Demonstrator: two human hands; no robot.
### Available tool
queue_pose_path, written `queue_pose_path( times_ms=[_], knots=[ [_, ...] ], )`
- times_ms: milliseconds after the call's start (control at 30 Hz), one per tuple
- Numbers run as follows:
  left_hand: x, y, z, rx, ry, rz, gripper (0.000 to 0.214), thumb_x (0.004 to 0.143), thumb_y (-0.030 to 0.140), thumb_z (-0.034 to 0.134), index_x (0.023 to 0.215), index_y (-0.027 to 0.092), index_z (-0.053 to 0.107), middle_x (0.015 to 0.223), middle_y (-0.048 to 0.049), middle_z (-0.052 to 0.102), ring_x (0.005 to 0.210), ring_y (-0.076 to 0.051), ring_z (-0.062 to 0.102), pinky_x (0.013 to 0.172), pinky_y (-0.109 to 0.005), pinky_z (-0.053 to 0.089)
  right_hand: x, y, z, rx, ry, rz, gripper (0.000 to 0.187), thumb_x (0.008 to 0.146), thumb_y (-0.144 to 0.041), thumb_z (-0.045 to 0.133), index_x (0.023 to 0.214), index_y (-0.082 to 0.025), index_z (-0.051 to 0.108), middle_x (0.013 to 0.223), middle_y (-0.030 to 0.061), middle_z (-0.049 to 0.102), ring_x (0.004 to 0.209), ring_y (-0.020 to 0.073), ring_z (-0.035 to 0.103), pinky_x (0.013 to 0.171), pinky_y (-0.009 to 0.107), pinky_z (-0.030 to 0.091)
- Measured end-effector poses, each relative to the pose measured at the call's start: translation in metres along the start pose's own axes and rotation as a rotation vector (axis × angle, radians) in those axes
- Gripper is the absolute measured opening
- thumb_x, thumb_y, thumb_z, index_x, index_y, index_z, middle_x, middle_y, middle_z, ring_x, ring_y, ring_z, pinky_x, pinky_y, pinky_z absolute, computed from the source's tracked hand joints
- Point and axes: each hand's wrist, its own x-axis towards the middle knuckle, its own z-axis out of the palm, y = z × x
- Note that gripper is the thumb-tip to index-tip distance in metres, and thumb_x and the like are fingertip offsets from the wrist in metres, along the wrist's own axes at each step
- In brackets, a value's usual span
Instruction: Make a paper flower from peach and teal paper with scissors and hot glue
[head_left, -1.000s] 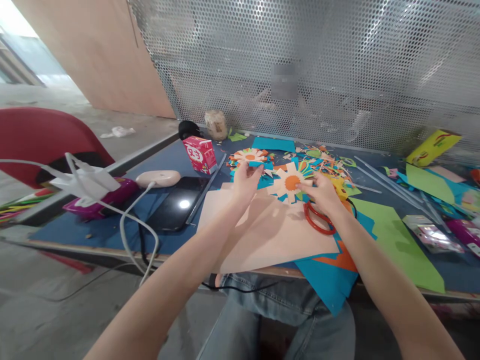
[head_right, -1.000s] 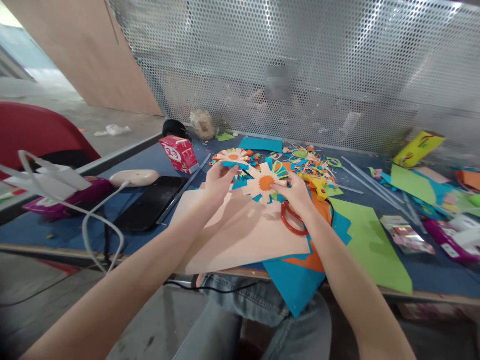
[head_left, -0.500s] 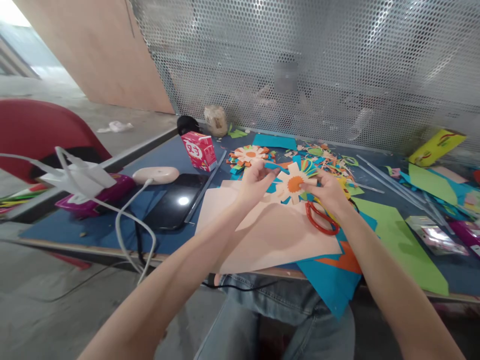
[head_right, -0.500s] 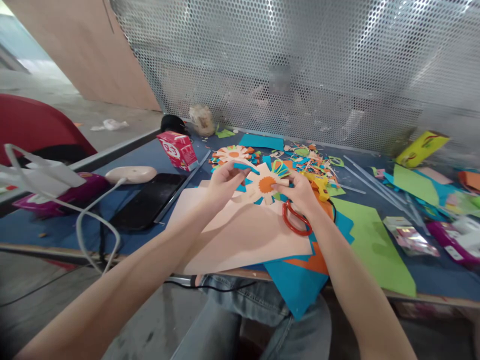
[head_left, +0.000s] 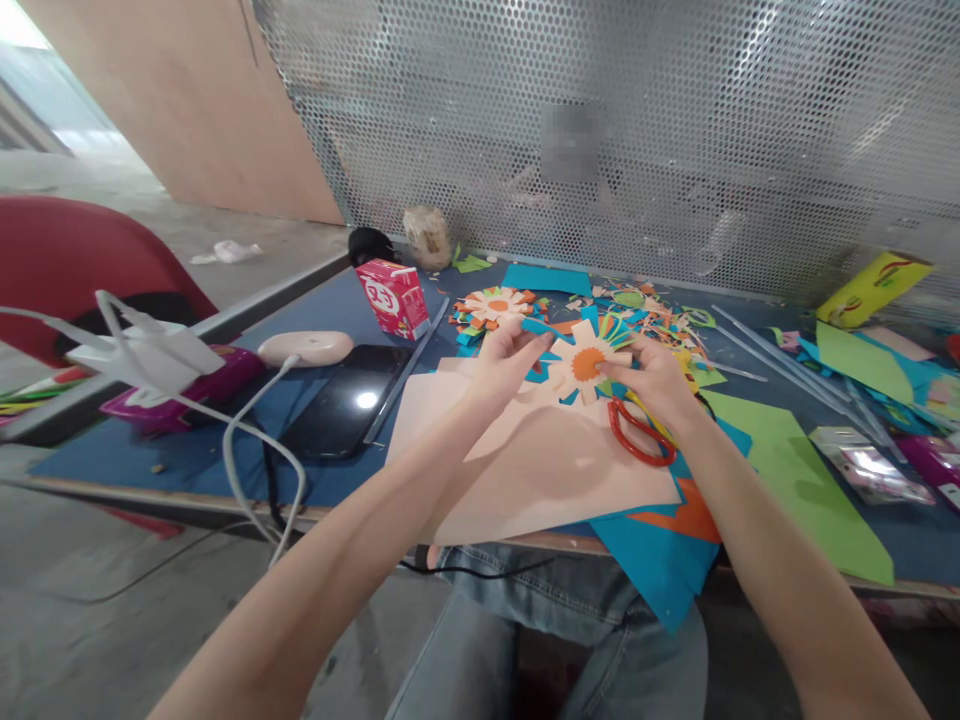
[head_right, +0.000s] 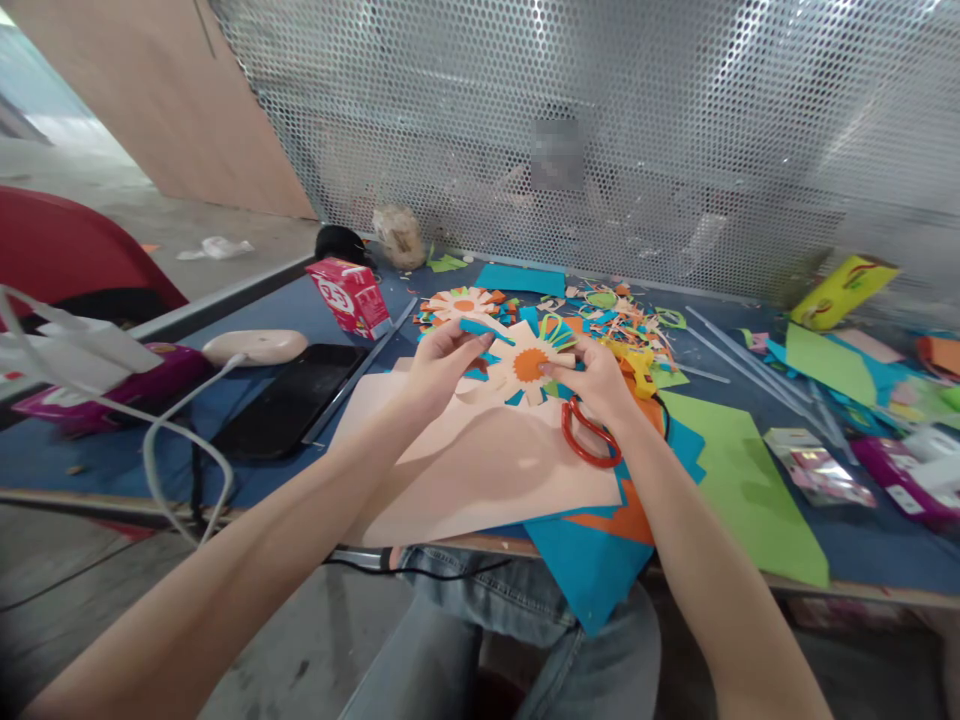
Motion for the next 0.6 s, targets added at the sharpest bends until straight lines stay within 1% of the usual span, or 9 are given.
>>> queue_pose_path(
  times_ms=[100, 300, 400, 600],
  knots=[
    [0.0000, -0.0005, -0.0001, -0.027, 0.007, -0.024, 0.015, 0.067, 0.028, 0.065, 0.065, 0.017, 0.055, 0.055, 0.0035, 0.052, 0.049, -0.006, 0.050, 0.046, -0.018, 0.044, 0.0009, 0.0017, -0.0009, -0.025, 0.005, -0.011, 0.032, 0.059, -0.033, 0.074, 0.085, -0.021, 0.061, 0.074, -0.0007, 0.065, 0.071, 0.0183, 0.062, 0.071, 0.035, 0.050],
    [0.0014, -0.0022, -0.0013, -0.100, -0.020, -0.043, 0.018, 0.065, 0.031, 0.068, 0.069, 0.017, 0.057, 0.064, 0.0012, 0.059, 0.059, -0.009, 0.059, 0.047, -0.018, 0.046, 0.0000, -0.0030, -0.0003, -0.020, 0.003, -0.005, 0.030, 0.059, -0.034, 0.074, 0.082, -0.020, 0.060, 0.073, -0.0006, 0.066, 0.071, 0.0181, 0.062, 0.069, 0.033, 0.049],
    [0.0013, -0.0028, -0.0008, -0.143, -0.043, -0.057, 0.019, 0.065, 0.033, 0.068, 0.070, 0.018, 0.057, 0.069, 0.0014, 0.060, 0.060, -0.009, 0.060, 0.046, -0.018, 0.046, -0.0010, -0.0061, 0.0007, -0.018, 0.001, 0.004, 0.030, 0.059, -0.034, 0.074, 0.082, -0.020, 0.060, 0.072, -0.0005, 0.066, 0.072, 0.0182, 0.061, 0.070, 0.034, 0.049],
    [-0.0007, -0.0006, 0.0014, -0.157, -0.026, -0.077, 0.022, 0.065, 0.033, 0.070, 0.071, 0.018, 0.056, 0.070, 0.0023, 0.060, 0.058, -0.008, 0.061, 0.045, -0.017, 0.046, -0.0018, -0.0071, 0.0014, -0.012, -0.002, -0.008, 0.030, 0.059, -0.034, 0.074, 0.082, -0.020, 0.061, 0.073, -0.0004, 0.066, 0.072, 0.0181, 0.062, 0.071, 0.034, 0.049]
  ],
)
